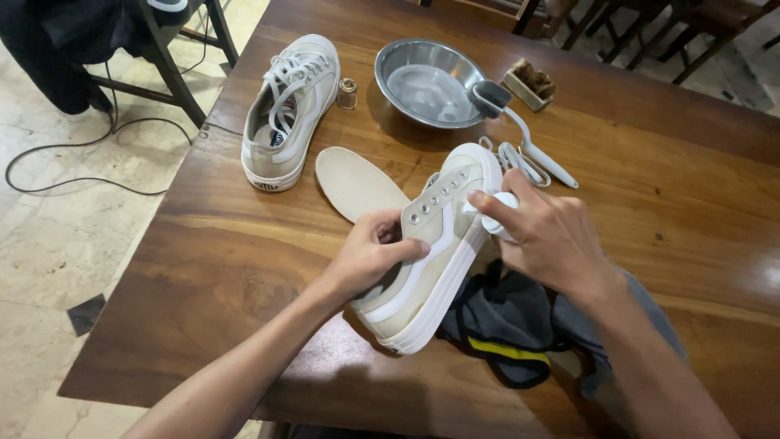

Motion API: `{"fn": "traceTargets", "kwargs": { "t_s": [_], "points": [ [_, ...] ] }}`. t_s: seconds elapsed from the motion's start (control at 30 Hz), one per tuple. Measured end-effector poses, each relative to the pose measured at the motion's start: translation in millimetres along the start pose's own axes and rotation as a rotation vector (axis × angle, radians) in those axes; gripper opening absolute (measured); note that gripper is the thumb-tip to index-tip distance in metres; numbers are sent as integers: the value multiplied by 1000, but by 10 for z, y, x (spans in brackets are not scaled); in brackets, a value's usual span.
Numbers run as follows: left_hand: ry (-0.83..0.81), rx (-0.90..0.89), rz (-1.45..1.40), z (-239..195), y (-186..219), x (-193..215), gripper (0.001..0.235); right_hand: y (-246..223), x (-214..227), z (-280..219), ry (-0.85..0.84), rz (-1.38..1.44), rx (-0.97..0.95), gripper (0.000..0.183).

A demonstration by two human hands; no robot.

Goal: The person cleans a white sneaker by applying liquid cleaner from a pump bottle and scrubbing with a brush. They wipe the shoe with a cloth, remove the insole, and continue scrubbing the upper and sole areas. The person repeatedly applies cleaner and scrubs different sections of the shoe throughout the clip.

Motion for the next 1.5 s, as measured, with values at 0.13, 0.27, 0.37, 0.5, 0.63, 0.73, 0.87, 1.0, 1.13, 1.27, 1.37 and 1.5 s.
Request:
{"fn": "traceTargets", "kwargs": {
  "t_s": [0.13,0.27,0.37,0.5,0.63,0.73,0.87,1.0,1.13,1.27,1.37,1.5],
  "points": [
    [4,7,-33,9,-34,37,14,-71,59,79,-2,-98,37,48],
    [10,15,-43,-33,34,36,14,55,-107,65,69,-107,4,51],
    [14,16,-19,-67,109,30,11,333,-176,55,180,-63,-99,69],
    [20,-6,7,-160,530,-45,9,176,56,-114,212,88,-102,69],
    [12,5,137,-144,582,-77,19,-302,175,-298,169,138,89,34],
    [10,9,191,-152,638,-101,23,-420,189,-338,186,127,149,29],
    [-19,-4,215,-187,685,-157,21,-499,149,-331,224,107,207,18],
    [-11,-29,220,-177,670,-131,20,-554,158,-306,188,112,231,23],
    [-12,-75,274,-133,522,-76,22,-371,25,-289,170,146,120,30],
    [-13,-129,488,-138,530,-71,26,283,68,-282,299,484,-178,66],
    [37,-193,841,-110,584,-77,34,903,296,-297,447,578,-358,57],
    [29,-289,1036,-56,773,-124,29,1779,-22,-677,612,599,-509,64]
  ]
}}
Point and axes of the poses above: each hand's wrist, its own z-axis towards the middle knuckle, its own x-axis out of the back of the hand, y = z × x, the point moved 6 cm from there along z, towards the middle knuckle, and after that the axes turned 6 degrees about -x, right-handed, at the moved point
